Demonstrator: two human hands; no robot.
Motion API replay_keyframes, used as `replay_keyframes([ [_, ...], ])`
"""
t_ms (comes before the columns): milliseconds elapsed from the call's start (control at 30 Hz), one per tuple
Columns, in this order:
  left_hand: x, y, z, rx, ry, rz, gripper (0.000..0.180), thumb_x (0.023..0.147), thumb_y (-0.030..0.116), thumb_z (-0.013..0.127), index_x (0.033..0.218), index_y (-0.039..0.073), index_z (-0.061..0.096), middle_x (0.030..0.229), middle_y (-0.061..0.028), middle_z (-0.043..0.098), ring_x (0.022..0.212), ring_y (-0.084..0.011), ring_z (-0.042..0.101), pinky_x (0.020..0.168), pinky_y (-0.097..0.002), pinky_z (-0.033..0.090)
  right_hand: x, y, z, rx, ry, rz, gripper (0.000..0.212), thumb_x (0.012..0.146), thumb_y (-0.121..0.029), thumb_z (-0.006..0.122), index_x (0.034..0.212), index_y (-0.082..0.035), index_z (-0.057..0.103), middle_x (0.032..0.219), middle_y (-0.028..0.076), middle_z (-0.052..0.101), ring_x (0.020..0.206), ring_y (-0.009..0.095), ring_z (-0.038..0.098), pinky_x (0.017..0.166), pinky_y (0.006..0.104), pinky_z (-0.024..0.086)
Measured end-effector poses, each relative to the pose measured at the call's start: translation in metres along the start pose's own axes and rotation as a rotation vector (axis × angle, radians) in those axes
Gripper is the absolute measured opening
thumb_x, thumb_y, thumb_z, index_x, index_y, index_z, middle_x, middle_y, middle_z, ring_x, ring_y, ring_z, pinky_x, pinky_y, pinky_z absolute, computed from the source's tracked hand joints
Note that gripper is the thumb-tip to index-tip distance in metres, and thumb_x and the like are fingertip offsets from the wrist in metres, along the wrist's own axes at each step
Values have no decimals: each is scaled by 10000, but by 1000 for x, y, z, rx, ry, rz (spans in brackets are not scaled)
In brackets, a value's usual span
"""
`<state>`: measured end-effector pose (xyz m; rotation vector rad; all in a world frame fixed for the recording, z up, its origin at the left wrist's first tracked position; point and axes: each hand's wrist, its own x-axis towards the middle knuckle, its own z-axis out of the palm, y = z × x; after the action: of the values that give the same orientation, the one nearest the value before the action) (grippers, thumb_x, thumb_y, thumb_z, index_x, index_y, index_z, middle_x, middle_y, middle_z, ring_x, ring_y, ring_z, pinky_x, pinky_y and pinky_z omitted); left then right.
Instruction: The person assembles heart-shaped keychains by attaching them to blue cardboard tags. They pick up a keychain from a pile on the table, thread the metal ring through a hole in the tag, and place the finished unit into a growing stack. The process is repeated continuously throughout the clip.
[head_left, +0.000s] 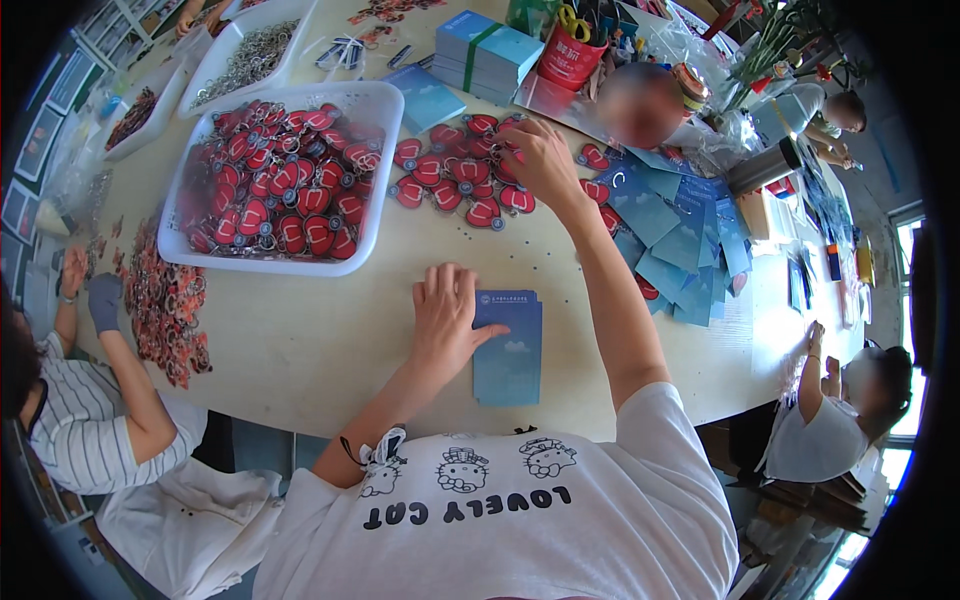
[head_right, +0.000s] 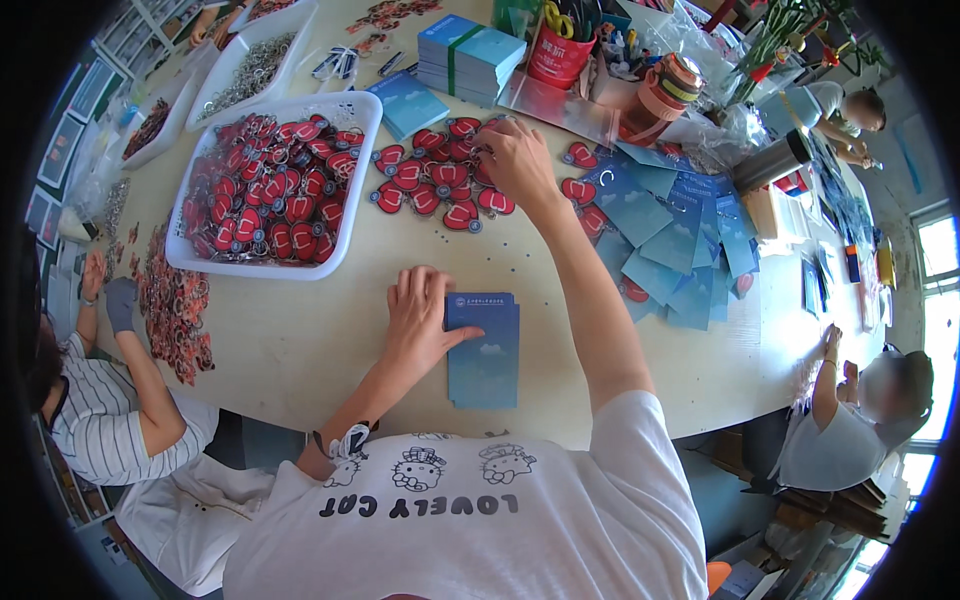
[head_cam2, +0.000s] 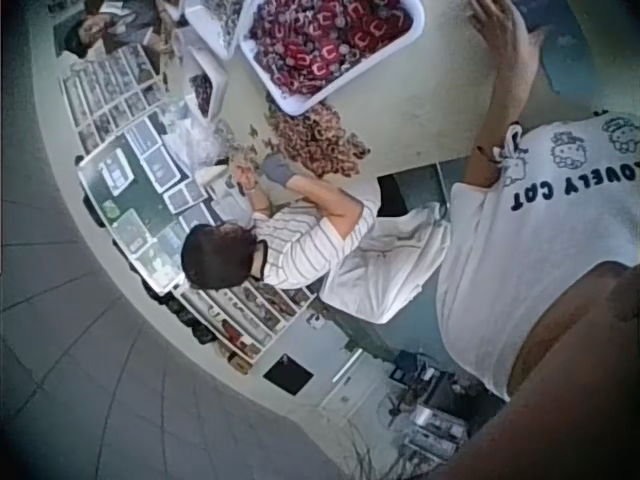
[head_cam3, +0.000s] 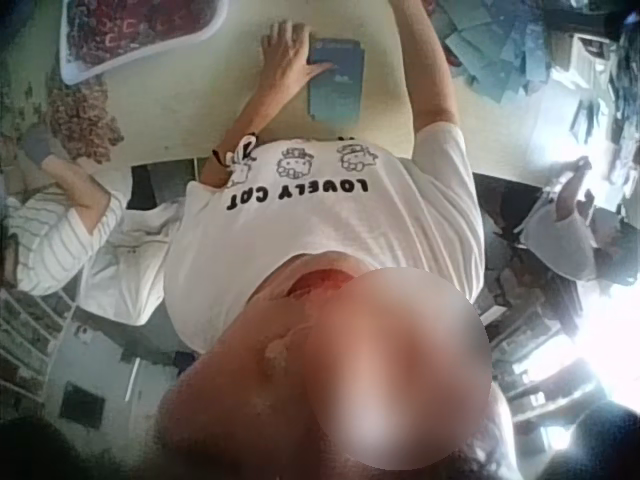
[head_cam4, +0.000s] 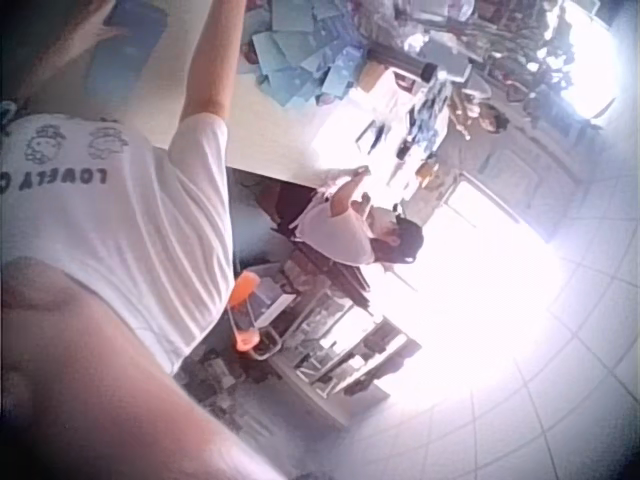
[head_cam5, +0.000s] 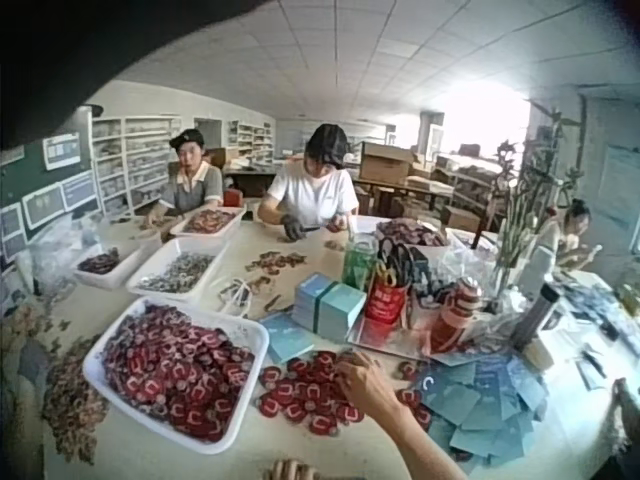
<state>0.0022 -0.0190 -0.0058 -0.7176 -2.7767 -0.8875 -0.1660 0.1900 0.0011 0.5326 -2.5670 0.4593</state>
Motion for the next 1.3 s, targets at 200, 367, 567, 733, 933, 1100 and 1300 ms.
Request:
replay_keyframes([
  [200,6,-18,2,-202,-96,1,490,700,234,828,1018,37,512,925,-67,542,897,-216,521,787,-368,401,19,10,-9,23,-95,-159,131,758,-121,686,887,-101,700,917,88,645,916,271,605,829,379,473],
  [367,23,-17,-22,-1162,27,-322,163,851,64,702,938,-7,584,835,-4,620,764,-41,566,667,-205,469,15,-4,-65,634,-187,212,108,835,-136,697,877,-47,651,981,54,669,897,156,617,819,293,473],
  [567,68,0,-51,-1054,417,-260,142,891,88,665,967,-27,629,813,-9,614,746,-57,563,672,-216,458,-15,-40,-118,1196,-134,313,86,880,-39,640,934,18,605,943,49,655,926,125,616,857,274,485],
  [733,85,12,-47,-1115,455,-134,134,897,82,658,960,-28,615,861,-17,602,799,-64,559,705,-218,451,-28,-101,-114,851,22,332,106,791,-79,739,837,-2,682,813,21,681,747,80,602,674,246,468],
  [933,76,23,-54,-1229,362,-13,138,863,5,674,990,-10,623,912,-16,601,854,-74,559,765,-233,462,-34,-120,-121,646,215,348,147,770,-136,769,814,-24,685,757,25,691,638,78,578,588,235,409],
  [1100,73,29,-61,-1298,342,-6,156,895,45,645,1043,-2,626,947,-11,606,883,-80,560,794,-233,450,-38,-116,-124,706,291,326,246,785,-146,770,947,-24,630,874,29,683,789,71,624,613,225,417],
  [1300,68,45,-59,-1404,324,-160,217,981,178,535,1119,13,556,1027,-25,594,945,-73,535,852,-237,427,-38,-131,-124,1280,116,503,350,845,-43,701,1148,6,533,1008,65,643,954,91,598,833,238,488],
])
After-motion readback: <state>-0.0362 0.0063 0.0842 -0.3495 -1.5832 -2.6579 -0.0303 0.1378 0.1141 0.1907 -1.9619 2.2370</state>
